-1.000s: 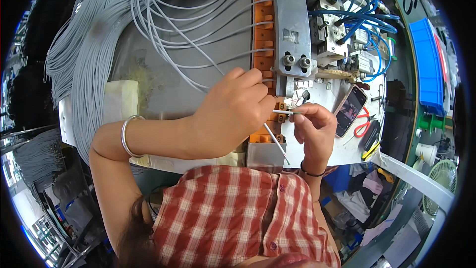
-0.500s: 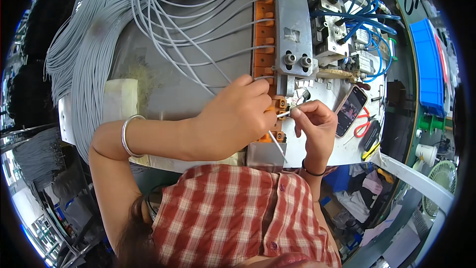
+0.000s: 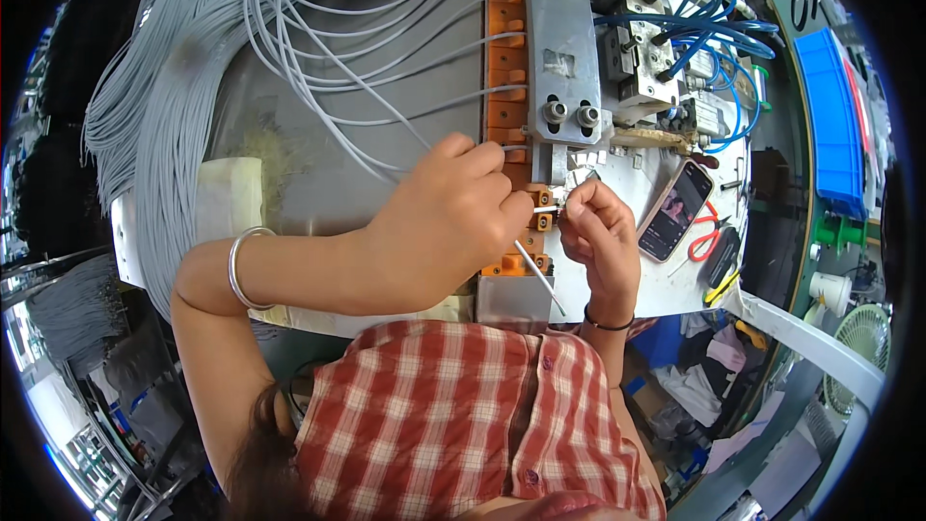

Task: Feeding and organizing bundles of wires into a crimping or connector assembly machine.

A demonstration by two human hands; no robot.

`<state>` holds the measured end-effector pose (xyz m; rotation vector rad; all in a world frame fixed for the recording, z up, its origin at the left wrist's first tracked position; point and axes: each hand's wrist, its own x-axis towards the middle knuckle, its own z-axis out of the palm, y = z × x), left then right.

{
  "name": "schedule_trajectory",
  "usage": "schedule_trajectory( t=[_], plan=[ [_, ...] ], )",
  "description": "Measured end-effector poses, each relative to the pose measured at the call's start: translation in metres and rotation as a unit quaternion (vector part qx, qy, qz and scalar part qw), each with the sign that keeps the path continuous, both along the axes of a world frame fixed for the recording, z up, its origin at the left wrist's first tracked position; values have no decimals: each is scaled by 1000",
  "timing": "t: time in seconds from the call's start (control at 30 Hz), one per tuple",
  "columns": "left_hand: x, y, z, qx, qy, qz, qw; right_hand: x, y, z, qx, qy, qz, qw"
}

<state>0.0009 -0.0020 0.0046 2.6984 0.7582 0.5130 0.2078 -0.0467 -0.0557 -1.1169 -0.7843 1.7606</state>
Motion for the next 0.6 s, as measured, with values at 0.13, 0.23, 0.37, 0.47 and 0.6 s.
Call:
schedule_trajectory(
  t=[0.13, 0.23, 0.37, 0.47, 0.6],
  plan=[
    [0, -2, 0, 8, 14, 8, 1000, 0, 2, 1, 12, -23, 16, 1000],
    [0, -3, -5, 12, 19, 8, 1000, 4, 2, -2, 6, -38, 31, 999],
    [3, 3, -6, 21, -8, 2, 1000, 0, -1, -1, 22, -85, -9, 996],
    [3, 6, -3, 27, -35, 3, 999, -7, -6, 9, 96, -178, -77, 976],
    [1, 3, -4, 4, -10, 18, 1000, -7, -12, 20, 69, -97, -81, 990]
  ],
)
